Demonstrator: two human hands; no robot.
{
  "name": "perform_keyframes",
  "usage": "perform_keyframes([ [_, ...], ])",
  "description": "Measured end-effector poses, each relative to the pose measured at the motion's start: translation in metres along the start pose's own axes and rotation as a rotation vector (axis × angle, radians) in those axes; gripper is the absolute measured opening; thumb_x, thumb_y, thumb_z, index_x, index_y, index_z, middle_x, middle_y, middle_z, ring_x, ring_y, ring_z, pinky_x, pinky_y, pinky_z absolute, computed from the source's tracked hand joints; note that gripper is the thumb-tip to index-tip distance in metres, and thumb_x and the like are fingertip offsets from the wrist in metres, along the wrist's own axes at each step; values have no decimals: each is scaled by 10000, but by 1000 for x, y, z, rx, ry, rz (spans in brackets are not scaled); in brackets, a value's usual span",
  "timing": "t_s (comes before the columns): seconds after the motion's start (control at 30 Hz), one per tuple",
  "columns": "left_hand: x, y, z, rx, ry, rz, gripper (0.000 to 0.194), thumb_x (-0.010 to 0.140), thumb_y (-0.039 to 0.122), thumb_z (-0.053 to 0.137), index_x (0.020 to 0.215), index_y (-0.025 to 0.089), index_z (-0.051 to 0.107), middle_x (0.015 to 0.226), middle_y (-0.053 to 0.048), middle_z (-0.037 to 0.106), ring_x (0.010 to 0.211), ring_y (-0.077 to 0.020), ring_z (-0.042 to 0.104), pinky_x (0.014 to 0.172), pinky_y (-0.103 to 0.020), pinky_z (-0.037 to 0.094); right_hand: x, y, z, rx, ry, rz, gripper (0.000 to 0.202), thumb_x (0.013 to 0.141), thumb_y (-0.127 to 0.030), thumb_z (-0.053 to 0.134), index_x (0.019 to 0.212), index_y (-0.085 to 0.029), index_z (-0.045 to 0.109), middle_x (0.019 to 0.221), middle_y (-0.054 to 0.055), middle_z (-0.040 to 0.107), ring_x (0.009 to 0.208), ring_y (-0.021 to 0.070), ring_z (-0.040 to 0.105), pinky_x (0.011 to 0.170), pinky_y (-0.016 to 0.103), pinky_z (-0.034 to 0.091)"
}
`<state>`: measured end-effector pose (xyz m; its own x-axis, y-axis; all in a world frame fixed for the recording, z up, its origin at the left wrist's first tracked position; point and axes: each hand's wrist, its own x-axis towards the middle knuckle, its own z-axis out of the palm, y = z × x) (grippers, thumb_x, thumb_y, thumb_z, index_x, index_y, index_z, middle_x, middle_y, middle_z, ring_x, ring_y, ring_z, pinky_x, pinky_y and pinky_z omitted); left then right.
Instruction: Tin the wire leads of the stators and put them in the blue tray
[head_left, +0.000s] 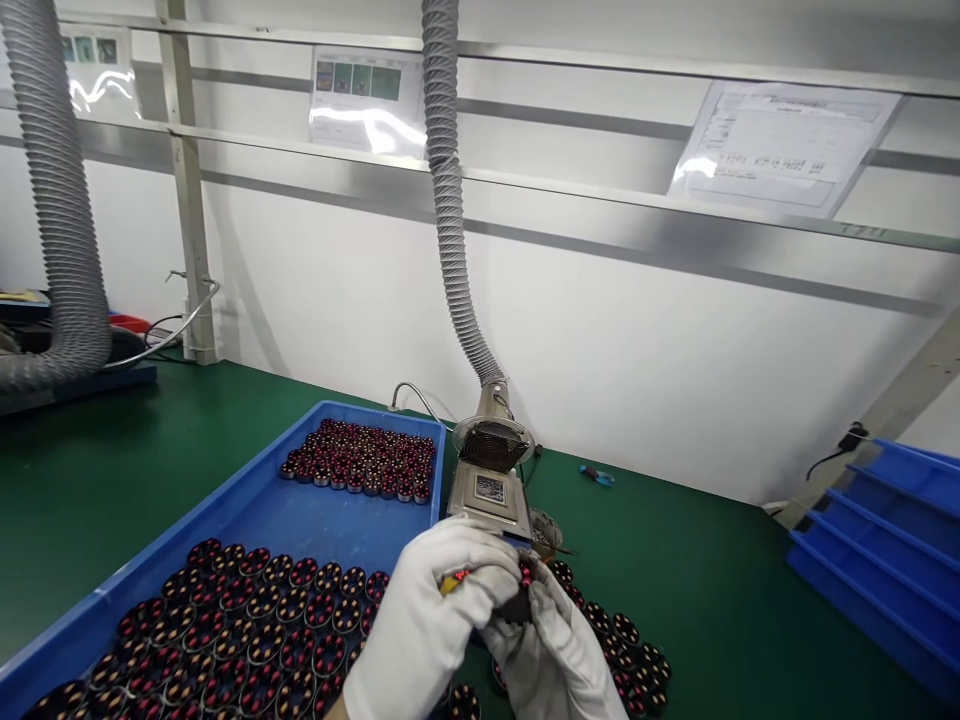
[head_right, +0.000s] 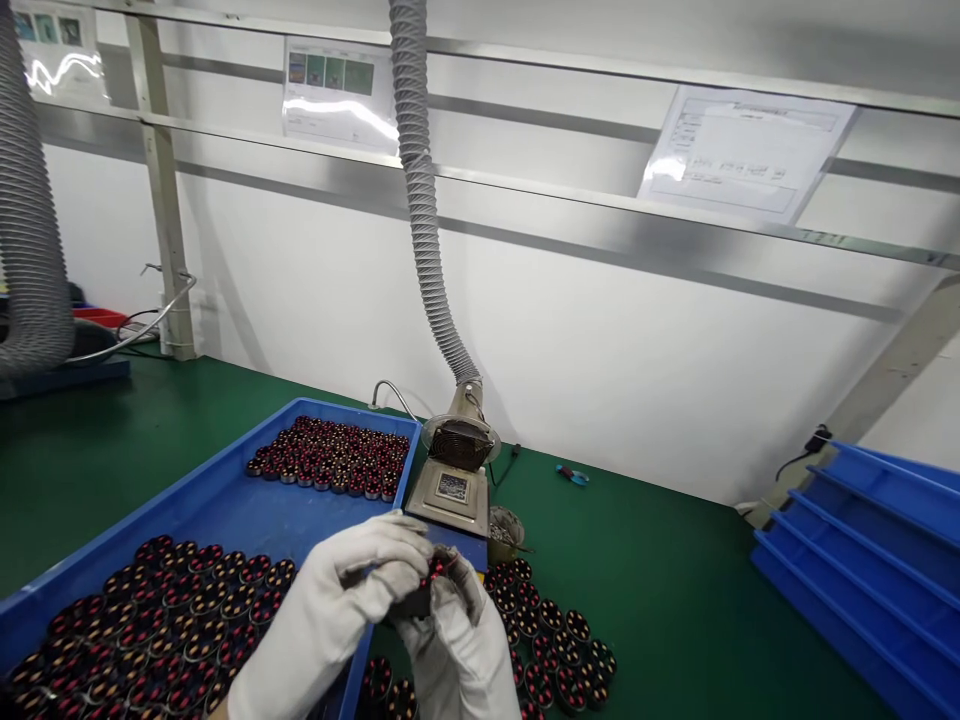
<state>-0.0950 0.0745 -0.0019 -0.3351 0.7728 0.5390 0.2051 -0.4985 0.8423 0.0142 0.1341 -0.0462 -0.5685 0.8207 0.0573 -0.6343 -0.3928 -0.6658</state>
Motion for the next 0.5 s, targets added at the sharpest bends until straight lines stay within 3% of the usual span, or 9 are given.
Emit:
perform_keyframes([
  [0.13, 0, -5, -13, -31, 161, -68, 167, 720, 175, 523, 691, 178, 687, 839, -57, 709, 842, -206, 638, 766, -283, 520, -8, -7, 5, 70, -51, 116, 279, 623, -307, 793, 881, -239, 713, 886, 54, 733, 757, 184, 673, 756, 362, 538],
  [0.17, -1, -6, -17, -22, 151, -83, 160, 719, 183, 539, 732, 186, 698, 910, -57, 708, 895, -212, 634, 810, -292, 513, -8, -9, 5, 88, -55, 135, 285, 621, -324, 793, 885, -249, 715, 893, 50, 734, 762, 178, 676, 766, 352, 532],
  [0.27, -3, -6, -25, 57, -95, -88, 393, 625, 87, 612, 970, 257, 693, 1181, -30, 622, 1120, -233, 543, 986, -349, 417, -5, -11, 0, 112, -73, 158, 298, 617, -364, 791, 889, -266, 721, 922, 49, 734, 791, 179, 680, 801, 347, 517],
  [0.33, -4, -5, -25, 66, -251, -88, 548, 583, 29, 627, 1052, 311, 661, 1262, -12, 565, 1173, -238, 502, 1021, -382, 380, -2, -10, -6, 107, -80, 160, 287, 620, -370, 787, 881, -266, 723, 914, 43, 735, 768, 165, 676, 785, 328, 523],
  [0.5, -1, -1, -17, -35, -168, -79, 173, 702, 112, 632, 754, 242, 734, 988, -36, 689, 948, -201, 619, 874, -312, 489, 1, -7, -2, 34, -114, 196, 246, 633, -413, 764, 814, -250, 729, 855, 38, 727, 692, 159, 648, 674, 330, 553],
])
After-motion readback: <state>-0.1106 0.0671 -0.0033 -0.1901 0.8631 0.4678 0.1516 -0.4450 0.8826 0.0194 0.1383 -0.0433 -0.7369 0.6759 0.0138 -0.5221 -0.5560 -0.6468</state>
